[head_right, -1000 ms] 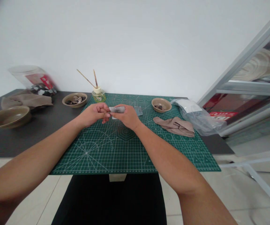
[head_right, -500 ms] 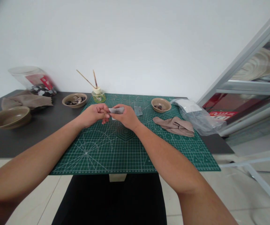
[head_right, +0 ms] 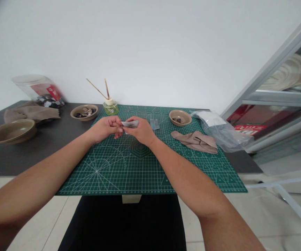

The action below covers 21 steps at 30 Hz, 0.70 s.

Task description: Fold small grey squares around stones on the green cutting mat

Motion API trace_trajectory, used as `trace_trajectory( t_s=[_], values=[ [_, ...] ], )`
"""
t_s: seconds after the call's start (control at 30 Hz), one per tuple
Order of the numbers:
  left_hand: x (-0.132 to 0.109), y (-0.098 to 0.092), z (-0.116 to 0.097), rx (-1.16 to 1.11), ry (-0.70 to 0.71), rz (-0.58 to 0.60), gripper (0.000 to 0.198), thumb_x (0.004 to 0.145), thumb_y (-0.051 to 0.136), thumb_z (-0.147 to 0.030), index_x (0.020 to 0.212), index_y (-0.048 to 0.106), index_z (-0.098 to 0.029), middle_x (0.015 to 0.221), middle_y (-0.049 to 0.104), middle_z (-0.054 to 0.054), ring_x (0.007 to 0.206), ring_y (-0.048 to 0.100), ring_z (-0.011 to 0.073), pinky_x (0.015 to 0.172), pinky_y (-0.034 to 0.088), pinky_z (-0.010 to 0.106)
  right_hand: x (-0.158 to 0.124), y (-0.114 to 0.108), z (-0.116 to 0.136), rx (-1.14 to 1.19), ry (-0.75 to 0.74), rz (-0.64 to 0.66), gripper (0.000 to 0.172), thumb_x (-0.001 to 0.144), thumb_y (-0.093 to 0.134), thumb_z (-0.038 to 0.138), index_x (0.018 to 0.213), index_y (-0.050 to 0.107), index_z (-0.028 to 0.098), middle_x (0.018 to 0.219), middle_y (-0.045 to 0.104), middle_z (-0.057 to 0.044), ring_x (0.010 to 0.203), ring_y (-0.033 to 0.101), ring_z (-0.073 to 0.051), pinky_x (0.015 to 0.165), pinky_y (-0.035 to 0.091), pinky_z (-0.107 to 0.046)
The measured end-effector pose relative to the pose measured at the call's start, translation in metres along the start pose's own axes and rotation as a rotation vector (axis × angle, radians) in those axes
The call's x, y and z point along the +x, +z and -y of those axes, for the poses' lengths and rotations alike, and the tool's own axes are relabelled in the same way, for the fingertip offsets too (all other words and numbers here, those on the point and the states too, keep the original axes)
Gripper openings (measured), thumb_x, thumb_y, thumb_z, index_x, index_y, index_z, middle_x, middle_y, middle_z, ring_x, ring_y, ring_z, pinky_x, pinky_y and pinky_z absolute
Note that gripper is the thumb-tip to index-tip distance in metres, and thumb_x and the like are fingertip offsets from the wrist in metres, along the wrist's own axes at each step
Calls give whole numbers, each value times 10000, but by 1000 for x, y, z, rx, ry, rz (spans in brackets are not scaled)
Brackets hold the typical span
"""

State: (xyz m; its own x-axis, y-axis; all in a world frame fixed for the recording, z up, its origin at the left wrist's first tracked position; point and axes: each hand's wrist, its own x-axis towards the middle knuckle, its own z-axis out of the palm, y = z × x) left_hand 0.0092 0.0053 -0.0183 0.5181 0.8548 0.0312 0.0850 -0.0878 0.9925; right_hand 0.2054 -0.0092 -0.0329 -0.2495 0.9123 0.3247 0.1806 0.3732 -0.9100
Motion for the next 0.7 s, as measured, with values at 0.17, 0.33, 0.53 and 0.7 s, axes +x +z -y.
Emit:
trace_trajectory(
  t_s=[0.17,0.33,0.53,0.7],
  values=[
    [0,0,0,18,2,2,317,660,811,-252,805,546,-157,582,681,-4,454,584,98,481,482,219,-1,1,4,31,-10,14,287,674,763,373,869,665,187,732,646,15,651,550,-122,626,439,-259],
    [0,-1,0,26,3,12,301,666,798,-240,796,538,-162,577,676,-8,451,580,99,475,478,217,-2,1,4,32,-55,8,191,715,686,298,875,681,193,768,664,9,679,560,-128,654,444,-266],
    [0,-1,-1,32,8,6,313,673,798,-239,817,529,-168,575,679,-5,448,581,105,470,480,219,-1,2,2,22,-77,-31,207,737,694,336,893,676,201,815,676,0,734,579,-143,692,455,-281],
    [0,-1,1,22,6,1,325,666,811,-249,828,542,-163,578,679,-3,447,583,108,470,482,223,-1,1,5,-15,-24,5,284,680,738,348,896,646,188,769,652,10,689,558,-135,659,433,-274]
  ],
)
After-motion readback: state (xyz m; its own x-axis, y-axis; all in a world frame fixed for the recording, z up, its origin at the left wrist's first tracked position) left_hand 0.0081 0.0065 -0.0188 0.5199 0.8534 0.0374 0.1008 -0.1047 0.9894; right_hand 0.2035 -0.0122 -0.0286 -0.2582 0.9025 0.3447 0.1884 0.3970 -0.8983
